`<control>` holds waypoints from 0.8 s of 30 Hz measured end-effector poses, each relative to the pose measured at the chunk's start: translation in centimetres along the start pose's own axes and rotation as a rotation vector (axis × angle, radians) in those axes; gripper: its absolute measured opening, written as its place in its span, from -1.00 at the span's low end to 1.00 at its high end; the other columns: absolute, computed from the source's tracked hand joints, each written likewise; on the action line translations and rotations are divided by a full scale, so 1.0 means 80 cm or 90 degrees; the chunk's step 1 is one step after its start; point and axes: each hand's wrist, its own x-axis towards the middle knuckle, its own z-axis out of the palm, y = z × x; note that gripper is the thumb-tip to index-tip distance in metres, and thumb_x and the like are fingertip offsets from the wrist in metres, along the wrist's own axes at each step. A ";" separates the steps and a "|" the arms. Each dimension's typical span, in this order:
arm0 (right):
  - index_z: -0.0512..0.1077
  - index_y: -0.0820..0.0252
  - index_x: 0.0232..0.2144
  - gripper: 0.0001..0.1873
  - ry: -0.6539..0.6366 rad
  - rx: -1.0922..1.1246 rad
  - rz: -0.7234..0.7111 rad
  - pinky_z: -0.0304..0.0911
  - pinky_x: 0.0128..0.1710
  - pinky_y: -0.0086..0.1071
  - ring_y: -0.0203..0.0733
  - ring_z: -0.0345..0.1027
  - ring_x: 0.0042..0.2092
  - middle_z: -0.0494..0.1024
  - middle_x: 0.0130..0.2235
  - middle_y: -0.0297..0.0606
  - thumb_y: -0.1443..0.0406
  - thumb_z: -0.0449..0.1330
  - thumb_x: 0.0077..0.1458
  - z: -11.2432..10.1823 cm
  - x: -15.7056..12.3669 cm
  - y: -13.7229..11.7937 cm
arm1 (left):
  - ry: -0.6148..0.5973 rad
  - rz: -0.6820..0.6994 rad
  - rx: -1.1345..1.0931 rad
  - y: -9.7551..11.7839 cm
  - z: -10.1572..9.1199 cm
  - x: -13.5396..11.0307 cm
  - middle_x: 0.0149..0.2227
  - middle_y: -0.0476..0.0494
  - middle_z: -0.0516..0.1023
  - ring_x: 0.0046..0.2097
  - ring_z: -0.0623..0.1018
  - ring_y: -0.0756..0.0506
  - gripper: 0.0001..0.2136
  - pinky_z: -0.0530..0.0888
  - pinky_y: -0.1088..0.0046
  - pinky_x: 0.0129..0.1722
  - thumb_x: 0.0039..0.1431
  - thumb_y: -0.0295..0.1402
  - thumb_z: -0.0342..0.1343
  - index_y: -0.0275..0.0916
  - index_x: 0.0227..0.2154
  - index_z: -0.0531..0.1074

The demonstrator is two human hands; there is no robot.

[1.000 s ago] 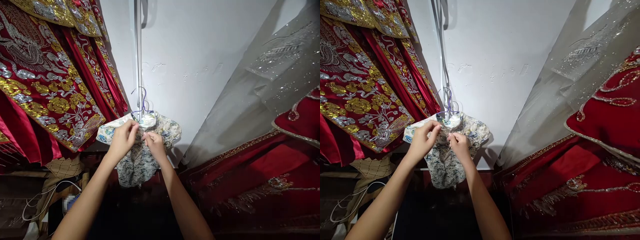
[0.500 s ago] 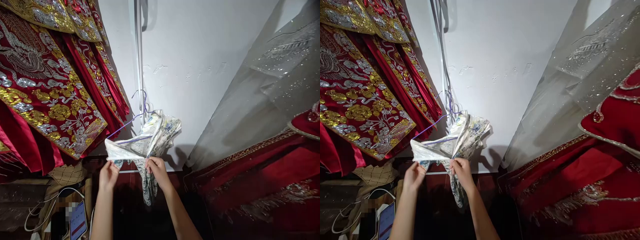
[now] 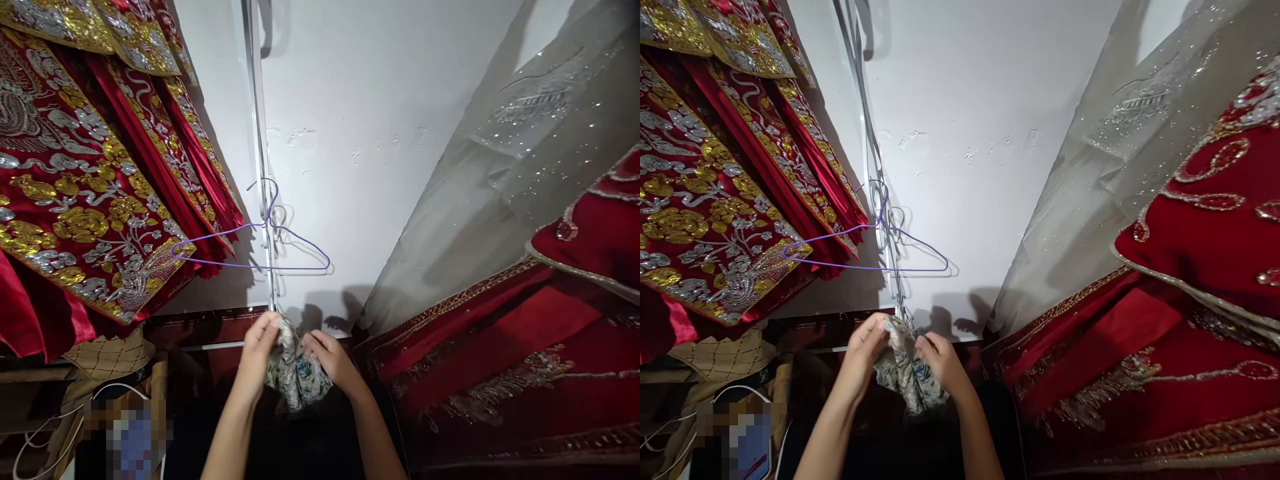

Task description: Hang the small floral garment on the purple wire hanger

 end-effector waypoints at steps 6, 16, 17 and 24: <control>0.53 0.15 -0.26 -0.27 -0.078 0.294 -0.028 0.30 -0.12 -0.20 -0.01 0.41 -0.13 0.55 -0.32 -0.14 -0.28 -0.12 0.17 0.029 -0.005 -0.062 | -0.068 0.167 0.159 0.037 0.045 -0.017 -0.28 -0.12 0.49 -0.20 0.47 -0.13 -0.78 0.39 0.39 -0.14 0.33 -0.19 0.02 -0.20 -0.31 0.46; 0.47 0.18 -0.37 -0.92 -0.188 -0.054 -0.306 0.25 -0.31 -0.37 -0.18 0.34 -0.33 0.50 -0.37 -0.31 0.36 0.25 -0.01 0.024 0.023 -0.162 | -0.203 0.005 0.245 0.009 -0.071 -0.019 -0.09 -0.17 0.58 -0.03 0.52 -0.23 -0.67 0.42 0.30 -0.01 0.28 -0.13 0.08 -0.18 -0.02 0.49; 0.46 0.18 -0.38 -0.93 -0.120 -0.064 -0.342 0.24 -0.30 -0.37 -0.18 0.34 -0.32 0.50 -0.36 -0.30 0.37 0.23 0.00 0.019 0.035 -0.172 | -0.209 -0.011 0.285 0.001 -0.080 -0.025 -0.14 -0.18 0.60 -0.08 0.53 -0.24 -0.67 0.43 0.30 -0.05 0.26 -0.12 0.10 -0.21 -0.06 0.52; 0.47 0.18 -0.17 -0.68 0.124 0.069 -0.224 0.27 -0.23 -0.37 -0.21 0.38 -0.25 0.53 -0.29 -0.23 0.17 0.00 0.21 0.029 0.148 -0.179 | -0.045 0.029 0.385 0.003 -0.122 -0.049 -0.43 -0.04 0.44 -0.36 0.40 -0.09 -0.72 0.30 0.49 -0.36 0.29 -0.14 0.05 -0.25 -0.36 0.47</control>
